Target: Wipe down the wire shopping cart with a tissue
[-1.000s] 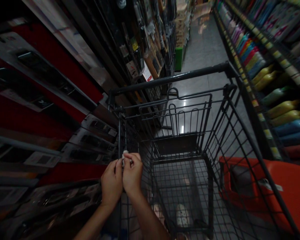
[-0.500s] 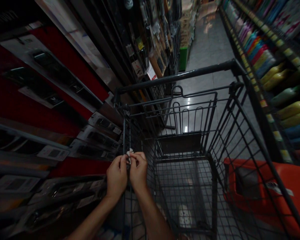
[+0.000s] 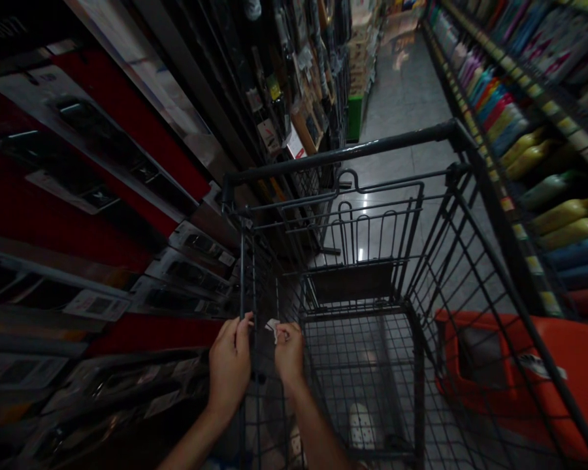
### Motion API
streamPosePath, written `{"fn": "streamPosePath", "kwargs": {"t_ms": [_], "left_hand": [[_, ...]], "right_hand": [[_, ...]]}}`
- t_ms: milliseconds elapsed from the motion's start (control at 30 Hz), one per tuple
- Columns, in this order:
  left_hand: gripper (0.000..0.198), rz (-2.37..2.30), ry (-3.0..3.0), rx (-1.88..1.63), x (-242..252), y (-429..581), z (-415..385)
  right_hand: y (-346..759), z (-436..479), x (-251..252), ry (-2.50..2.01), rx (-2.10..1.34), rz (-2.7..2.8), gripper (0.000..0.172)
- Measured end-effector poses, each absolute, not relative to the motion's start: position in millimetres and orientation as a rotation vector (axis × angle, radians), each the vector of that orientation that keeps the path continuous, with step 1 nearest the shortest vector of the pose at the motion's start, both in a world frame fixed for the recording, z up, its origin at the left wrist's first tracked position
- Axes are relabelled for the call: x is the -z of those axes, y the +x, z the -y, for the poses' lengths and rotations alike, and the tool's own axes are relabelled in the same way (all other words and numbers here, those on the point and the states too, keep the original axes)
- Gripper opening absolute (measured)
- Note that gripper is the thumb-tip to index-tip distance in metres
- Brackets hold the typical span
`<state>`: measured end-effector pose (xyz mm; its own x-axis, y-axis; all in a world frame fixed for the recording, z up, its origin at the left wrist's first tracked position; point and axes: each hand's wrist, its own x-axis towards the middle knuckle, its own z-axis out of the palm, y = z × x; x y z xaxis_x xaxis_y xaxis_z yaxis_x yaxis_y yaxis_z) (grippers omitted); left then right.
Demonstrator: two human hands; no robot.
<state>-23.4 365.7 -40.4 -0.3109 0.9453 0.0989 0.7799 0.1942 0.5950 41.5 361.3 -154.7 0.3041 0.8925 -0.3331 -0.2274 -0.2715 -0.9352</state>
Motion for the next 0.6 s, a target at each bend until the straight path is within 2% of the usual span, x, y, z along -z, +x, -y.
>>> {"fn": "streamPosePath", "kwargs": {"t_ms": [200,600], "left_hand": [[0.042,-2.181,1.631,-0.816,39,-24,-367],[0.052,-2.273,1.57,-0.809,45,-29,-364]], "right_hand": [[38,-365,143,-1.461,-1.239,0.618,0.01],[32,-387,71,-1.249,-1.315,0.61,0.015]]}}
